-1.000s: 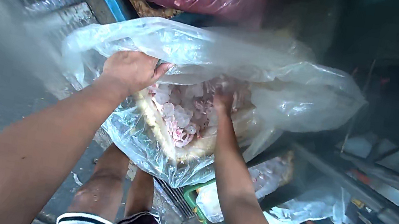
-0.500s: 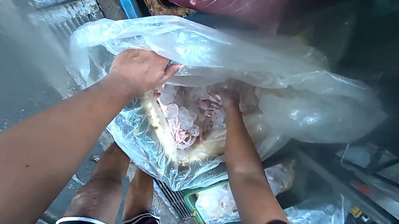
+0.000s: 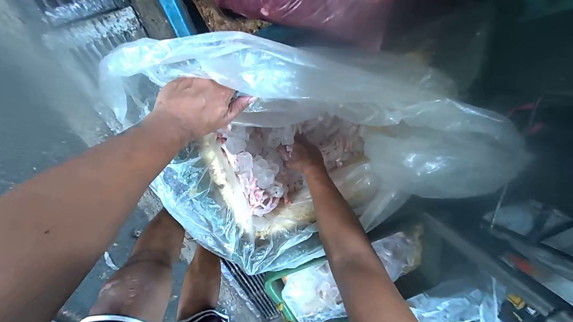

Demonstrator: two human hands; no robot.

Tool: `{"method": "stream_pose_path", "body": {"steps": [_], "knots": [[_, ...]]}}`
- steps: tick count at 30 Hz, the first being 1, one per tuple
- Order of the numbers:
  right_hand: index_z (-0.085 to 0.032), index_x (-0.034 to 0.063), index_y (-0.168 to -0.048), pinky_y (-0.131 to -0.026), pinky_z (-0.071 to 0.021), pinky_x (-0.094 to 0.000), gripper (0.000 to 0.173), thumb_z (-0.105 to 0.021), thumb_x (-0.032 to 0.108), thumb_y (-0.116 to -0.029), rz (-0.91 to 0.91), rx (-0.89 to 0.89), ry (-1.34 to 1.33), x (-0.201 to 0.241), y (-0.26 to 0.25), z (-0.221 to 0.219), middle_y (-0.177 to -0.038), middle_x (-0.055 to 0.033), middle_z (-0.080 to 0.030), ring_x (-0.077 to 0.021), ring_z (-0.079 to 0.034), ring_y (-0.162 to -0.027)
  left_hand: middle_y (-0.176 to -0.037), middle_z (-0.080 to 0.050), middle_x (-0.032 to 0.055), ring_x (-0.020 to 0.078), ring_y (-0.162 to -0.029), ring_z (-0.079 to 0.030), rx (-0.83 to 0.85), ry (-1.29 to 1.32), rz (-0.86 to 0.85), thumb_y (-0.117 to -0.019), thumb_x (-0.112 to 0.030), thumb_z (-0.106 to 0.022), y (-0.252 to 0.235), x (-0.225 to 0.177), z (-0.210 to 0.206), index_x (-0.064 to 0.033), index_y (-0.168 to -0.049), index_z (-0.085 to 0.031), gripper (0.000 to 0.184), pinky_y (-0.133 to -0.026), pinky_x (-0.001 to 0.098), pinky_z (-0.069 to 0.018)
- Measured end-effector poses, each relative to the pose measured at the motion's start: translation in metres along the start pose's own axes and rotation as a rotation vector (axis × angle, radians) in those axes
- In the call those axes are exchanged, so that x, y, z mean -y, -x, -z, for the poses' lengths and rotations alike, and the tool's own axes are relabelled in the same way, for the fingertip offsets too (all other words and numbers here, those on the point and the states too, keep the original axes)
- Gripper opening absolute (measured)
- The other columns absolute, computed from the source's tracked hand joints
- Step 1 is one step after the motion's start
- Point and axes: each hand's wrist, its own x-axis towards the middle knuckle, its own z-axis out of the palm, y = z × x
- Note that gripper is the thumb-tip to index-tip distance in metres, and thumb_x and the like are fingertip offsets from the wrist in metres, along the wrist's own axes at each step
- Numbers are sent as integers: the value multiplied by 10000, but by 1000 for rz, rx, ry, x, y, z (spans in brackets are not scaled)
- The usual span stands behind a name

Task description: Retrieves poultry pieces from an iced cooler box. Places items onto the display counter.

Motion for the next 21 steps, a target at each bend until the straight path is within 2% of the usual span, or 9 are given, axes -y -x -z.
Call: {"method": "stream_pose_path", "body": {"steps": [4, 7, 9, 11, 13, 15, 18, 19, 21], "knots": [[-652, 193, -1335, -966, -523, -645, 529, -778, 354, -848, -34, -132, -114, -7, 23, -19, -1353, -129, -654, -357, -629, -1237, -1052, -711, 235, 463, -984, -706, 35, 0, 7, -1080, -590, -269, 0, -1, 2, -107, -1241, -625, 621, -739, 647, -537], [-640, 124, -1335, -946, -534, -643, 551, -819, 318, -851, -88, -194, -507, -32, 35, -22, -1210, -178, -703, -367, -679, -1105, -1042, -713, 228, 454, -976, -708, 52, 18, 4, -1081, -587, -286, 0, -1, 4, -115, -1216, -637, 604, -734, 641, -534], [-611, 92, -1345, -935, -540, -634, 586, -826, 332, -856, -131, -256, -626, -37, 37, -6, -1153, -209, -707, -383, -688, -1061, -1050, -716, 215, 440, -979, -711, 37, 21, -4, -1082, -580, -296, 0, 0, 4, -125, -1210, -643, 586, -743, 632, -540], [-617, 59, -1332, -977, -526, -614, 589, -816, 328, -847, -138, -363, -630, -32, 30, 12, -1169, -209, -698, -373, -672, -1100, -1043, -713, 216, 442, -970, -711, 33, 23, -13, -1083, -581, -292, 2, 0, 2, -120, -1211, -638, 590, -735, 625, -538], [-631, 28, -1326, -1061, -483, -594, 551, -764, 336, -889, -132, -413, -572, -21, 12, 30, -1270, -214, -667, -366, -625, -1220, -1041, -713, 216, 444, -971, -710, 38, 28, -10, -1079, -590, -292, 2, -1, 2, -121, -1206, -639, 597, -727, 629, -537], [-657, -7, -1263, -1059, -470, -618, 576, -749, 426, -894, -158, -407, -486, -2, -15, 41, -1287, -241, -653, -393, -596, -1259, -1074, -717, 207, 436, -998, -710, 15, 34, -7, -1077, -591, -302, 0, 0, 3, -133, -1232, -644, 592, -758, 639, -541], [-572, 3, -1407, -1107, -431, -624, 720, -756, 464, -885, -225, -385, -424, 20, -25, 41, -1431, -244, -576, -403, -514, -1375, -1081, -716, 212, 436, -1002, -711, 9, 18, -10, -1083, -574, -295, 2, 1, 1, -125, -1242, -641, 589, -762, 635, -546], [-547, 11, -1436, -1109, -430, -622, 723, -737, 462, -903, -250, -373, -426, 24, -25, 38, -1458, -239, -555, -402, -498, -1390, -1070, -713, 222, 446, -992, -710, 20, 14, -6, -1083, -578, -290, 2, 0, 1, -117, -1235, -638, 597, -749, 637, -542], [-587, 33, -1404, -1079, -456, -619, 625, -655, 472, -964, -297, -351, -445, 27, -22, 31, -1433, -222, -580, -389, -528, -1362, -1067, -711, 228, 452, -993, -707, 19, 4, -11, -1083, -582, -281, 1, -1, 1, -109, -1225, -637, 609, -755, 641, -540]]}}
